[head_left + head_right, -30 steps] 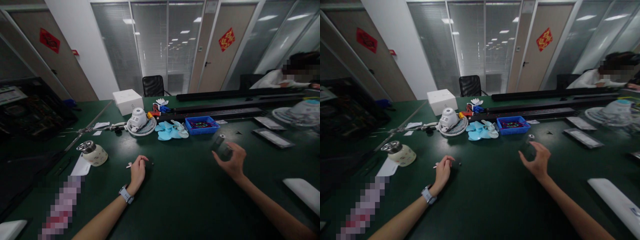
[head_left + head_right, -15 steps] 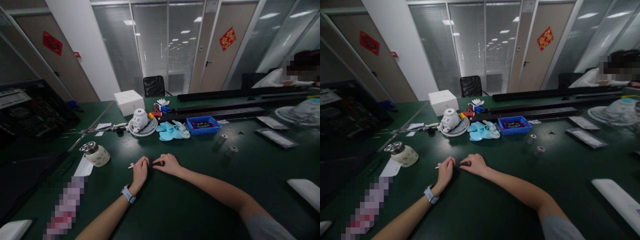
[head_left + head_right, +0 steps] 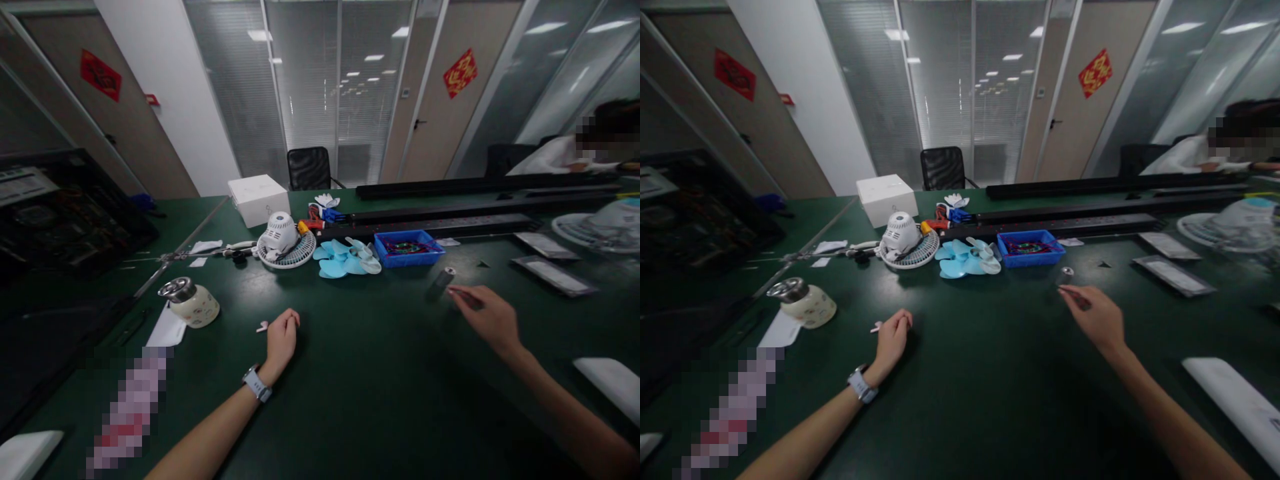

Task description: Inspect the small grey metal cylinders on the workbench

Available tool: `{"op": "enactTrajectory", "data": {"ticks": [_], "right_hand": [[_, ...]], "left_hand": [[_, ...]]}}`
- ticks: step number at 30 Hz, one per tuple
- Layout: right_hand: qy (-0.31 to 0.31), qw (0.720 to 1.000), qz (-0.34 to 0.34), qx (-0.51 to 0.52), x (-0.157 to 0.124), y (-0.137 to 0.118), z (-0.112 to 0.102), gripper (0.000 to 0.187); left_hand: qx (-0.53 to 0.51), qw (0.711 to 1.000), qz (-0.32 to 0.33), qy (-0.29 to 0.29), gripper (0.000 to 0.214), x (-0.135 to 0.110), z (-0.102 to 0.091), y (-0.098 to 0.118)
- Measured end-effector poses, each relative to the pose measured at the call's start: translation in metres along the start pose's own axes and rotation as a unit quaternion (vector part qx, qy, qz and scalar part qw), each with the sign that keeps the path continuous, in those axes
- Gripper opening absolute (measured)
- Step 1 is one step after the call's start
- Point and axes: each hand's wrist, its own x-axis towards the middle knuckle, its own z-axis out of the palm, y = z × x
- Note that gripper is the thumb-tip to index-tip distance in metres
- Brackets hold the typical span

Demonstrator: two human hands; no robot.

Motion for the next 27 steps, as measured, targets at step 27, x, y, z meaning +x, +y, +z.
{"op": "enactTrajectory", "data": {"ticks": [27], "right_hand": [[-0.006, 0.986, 0.139, -0.094, -0.002, 0.045, -0.007, 0.031]], "left_hand": [[0.012, 1.0, -0.005, 0.014, 0.022, 0.001, 0.001, 0.002]]}}
